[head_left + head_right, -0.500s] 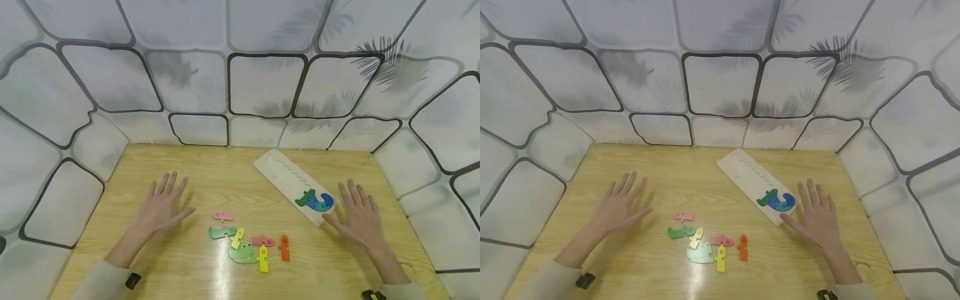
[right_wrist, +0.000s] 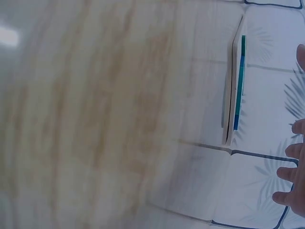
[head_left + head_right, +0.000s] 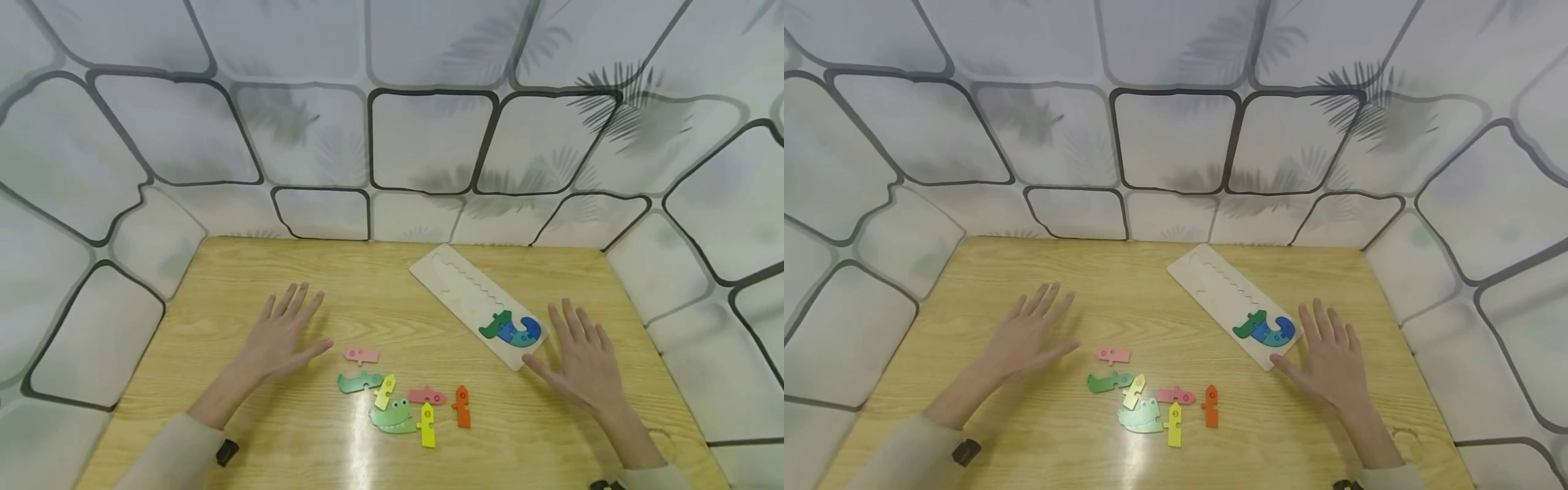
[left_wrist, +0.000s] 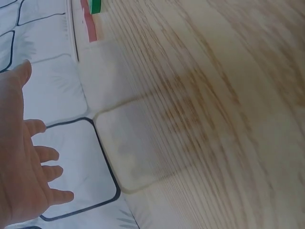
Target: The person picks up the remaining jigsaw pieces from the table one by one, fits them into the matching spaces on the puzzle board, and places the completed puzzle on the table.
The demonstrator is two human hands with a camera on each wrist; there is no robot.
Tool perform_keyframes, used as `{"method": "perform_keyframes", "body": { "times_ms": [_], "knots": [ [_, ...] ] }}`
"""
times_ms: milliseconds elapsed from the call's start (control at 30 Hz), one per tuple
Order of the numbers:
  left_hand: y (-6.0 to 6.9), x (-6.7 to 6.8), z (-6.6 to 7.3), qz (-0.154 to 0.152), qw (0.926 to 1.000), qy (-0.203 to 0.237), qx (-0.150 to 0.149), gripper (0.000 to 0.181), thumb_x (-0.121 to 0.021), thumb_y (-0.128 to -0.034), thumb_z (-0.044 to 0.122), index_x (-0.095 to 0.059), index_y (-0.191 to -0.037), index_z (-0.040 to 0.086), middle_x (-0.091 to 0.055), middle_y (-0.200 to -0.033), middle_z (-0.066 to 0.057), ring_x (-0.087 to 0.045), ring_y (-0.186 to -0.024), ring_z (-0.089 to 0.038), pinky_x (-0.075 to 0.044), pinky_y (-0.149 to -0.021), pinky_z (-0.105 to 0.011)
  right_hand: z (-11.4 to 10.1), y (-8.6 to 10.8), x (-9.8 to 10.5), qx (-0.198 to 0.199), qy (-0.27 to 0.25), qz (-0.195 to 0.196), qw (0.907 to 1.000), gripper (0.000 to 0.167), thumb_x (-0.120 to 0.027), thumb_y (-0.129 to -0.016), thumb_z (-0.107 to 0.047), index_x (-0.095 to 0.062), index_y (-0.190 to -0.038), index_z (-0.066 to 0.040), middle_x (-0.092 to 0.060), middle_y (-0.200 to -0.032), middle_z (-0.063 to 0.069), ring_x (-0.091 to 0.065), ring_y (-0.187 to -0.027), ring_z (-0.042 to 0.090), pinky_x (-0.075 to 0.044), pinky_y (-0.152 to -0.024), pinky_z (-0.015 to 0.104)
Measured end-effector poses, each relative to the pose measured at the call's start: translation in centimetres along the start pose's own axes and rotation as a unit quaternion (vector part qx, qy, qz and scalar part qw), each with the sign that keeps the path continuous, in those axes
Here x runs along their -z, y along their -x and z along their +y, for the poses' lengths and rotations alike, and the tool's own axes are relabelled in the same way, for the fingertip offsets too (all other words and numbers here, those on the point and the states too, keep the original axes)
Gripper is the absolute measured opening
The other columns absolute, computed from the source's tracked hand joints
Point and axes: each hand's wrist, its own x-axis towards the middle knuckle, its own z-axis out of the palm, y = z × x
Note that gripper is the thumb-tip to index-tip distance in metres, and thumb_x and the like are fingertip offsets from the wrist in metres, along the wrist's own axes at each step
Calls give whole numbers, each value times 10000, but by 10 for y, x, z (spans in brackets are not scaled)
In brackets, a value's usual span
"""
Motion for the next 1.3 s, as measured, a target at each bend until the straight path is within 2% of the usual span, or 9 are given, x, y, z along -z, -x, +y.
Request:
{"method": "perform_keyframes", "body": {
  "times_ms": [167, 400, 633, 800, 1133, 1300],
  "knots": [
    [-13, -4, 7, -43, 9998, -41, -199, 895, -577, -984, 663, -330, -1670, 143, -238, -1745, -219, -248, -1625, -441, -238, -1283, -709, 0, 2, -1, -37, 17, -79, 10000, 1117, -711, -869, -678, -193, -1707, -152, -298, -1720, 248, -360, -1499, 551, -323, -1144, 774],
    [-33, -11, 18, -226, 9984, -134, -510, 878, -547, -995, 668, -332, -1670, 149, -285, -1734, -216, -264, -1626, -422, -243, -1298, -676, 2, 4, -4, -49, 98, -211, 9997, 1089, -697, -874, -695, -279, -1677, -90, -301, -1725, 232, -376, -1486, 555, -342, -1139, 761],
    [-56, -16, 26, -481, 9955, -130, -802, 864, -499, -1017, 679, -308, -1678, 157, -267, -1740, -213, -227, -1641, -403, -240, -1316, -637, 5, 3, -8, -50, 92, -431, 9990, 1092, -679, -894, -695, -227, -1695, -106, -252, -1753, 199, -352, -1512, 538, -324, -1159, 750],
    [-71, -19, 30, -582, 9936, -67, -962, 854, -518, -1023, 655, -316, -1674, 141, -254, -1745, -211, -225, -1641, -406, -216, -1327, -628, 7, 2, -11, 8, 170, -465, 9988, 1079, -678, -890, -702, -283, -1674, -75, -302, -1730, 213, -370, -1500, 538, -337, -1155, 747],
    [-95, -23, 42, -814, 9875, -143, -1340, 845, -486, -1042, 650, -302, -1677, 122, -223, -1753, -205, -212, -1644, -406, -210, -1329, -629, 9, 1, -12, 84, 347, -513, 9980, 1095, -680, -876, -726, -307, -1666, -66, -357, -1697, 239, -397, -1482, 540, -368, -1140, 744],
    [-110, -26, 50, -869, 9837, -341, -1539, 846, -456, -1045, 669, -285, -1684, 141, -235, -1752, -207, -210, -1647, -391, -211, -1331, -622, 12, -2, -11, 90, 370, -622, 9973, 1069, -663, -892, -723, -335, -1651, -45, -355, -1696, 243, -392, -1481, 548, -374, -1137, 748]
  ]
}}
